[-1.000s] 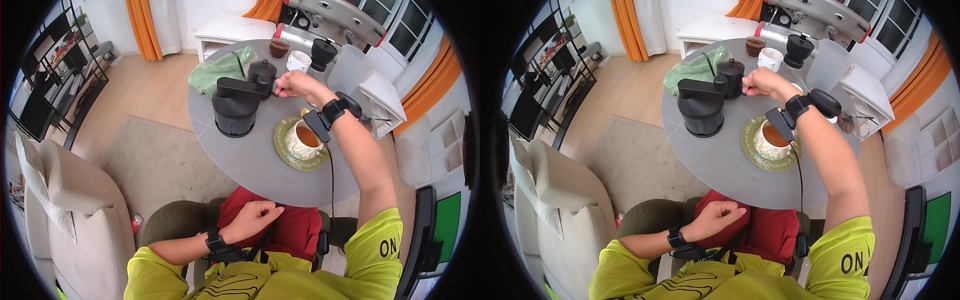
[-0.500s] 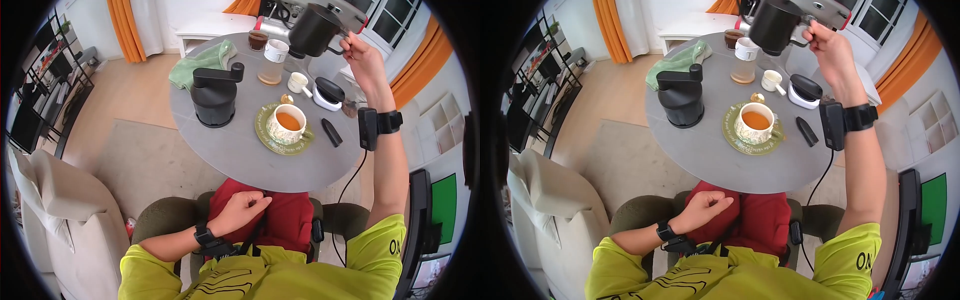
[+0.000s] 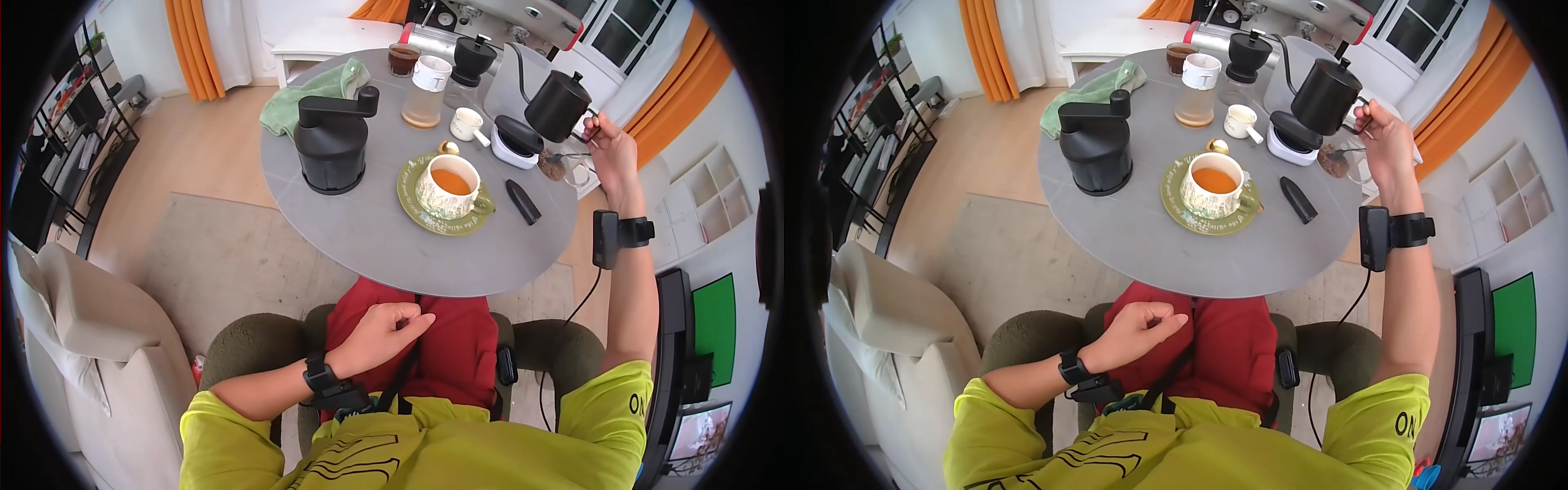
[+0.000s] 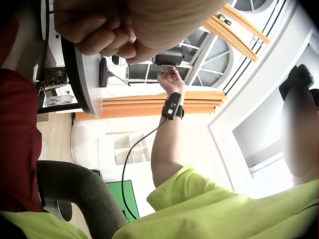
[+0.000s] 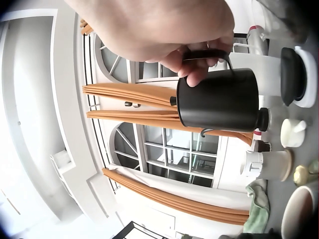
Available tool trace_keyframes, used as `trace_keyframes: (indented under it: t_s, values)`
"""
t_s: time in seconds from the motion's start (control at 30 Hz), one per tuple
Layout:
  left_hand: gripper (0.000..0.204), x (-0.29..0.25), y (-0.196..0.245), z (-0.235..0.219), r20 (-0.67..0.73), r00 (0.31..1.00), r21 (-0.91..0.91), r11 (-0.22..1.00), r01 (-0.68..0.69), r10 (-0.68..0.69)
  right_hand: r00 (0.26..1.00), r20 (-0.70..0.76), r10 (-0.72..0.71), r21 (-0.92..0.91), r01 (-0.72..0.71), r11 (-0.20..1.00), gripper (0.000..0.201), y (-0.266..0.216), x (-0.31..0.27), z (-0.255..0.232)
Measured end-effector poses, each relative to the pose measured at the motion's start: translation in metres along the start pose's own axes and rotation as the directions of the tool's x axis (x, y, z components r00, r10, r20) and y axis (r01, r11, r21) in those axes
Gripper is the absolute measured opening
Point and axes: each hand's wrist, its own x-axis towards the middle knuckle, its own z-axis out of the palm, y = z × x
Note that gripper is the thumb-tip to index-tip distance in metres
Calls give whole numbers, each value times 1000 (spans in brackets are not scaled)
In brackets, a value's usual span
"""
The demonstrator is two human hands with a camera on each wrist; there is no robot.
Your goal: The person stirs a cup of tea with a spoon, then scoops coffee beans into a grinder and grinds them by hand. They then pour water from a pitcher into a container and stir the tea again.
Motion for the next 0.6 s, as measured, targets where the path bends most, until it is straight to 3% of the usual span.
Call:
trace_keyframes:
  t_s: [0.23,0.6]
  values:
    - [41,-4,2,8,11,998,-11,998,-57,57,997,73,-20,-22,22,1000,25,15,3,-5]
    - [41,-10,5,14,53,995,-48,995,-87,90,1000,7,-18,-178,19,984,30,20,23,-4]
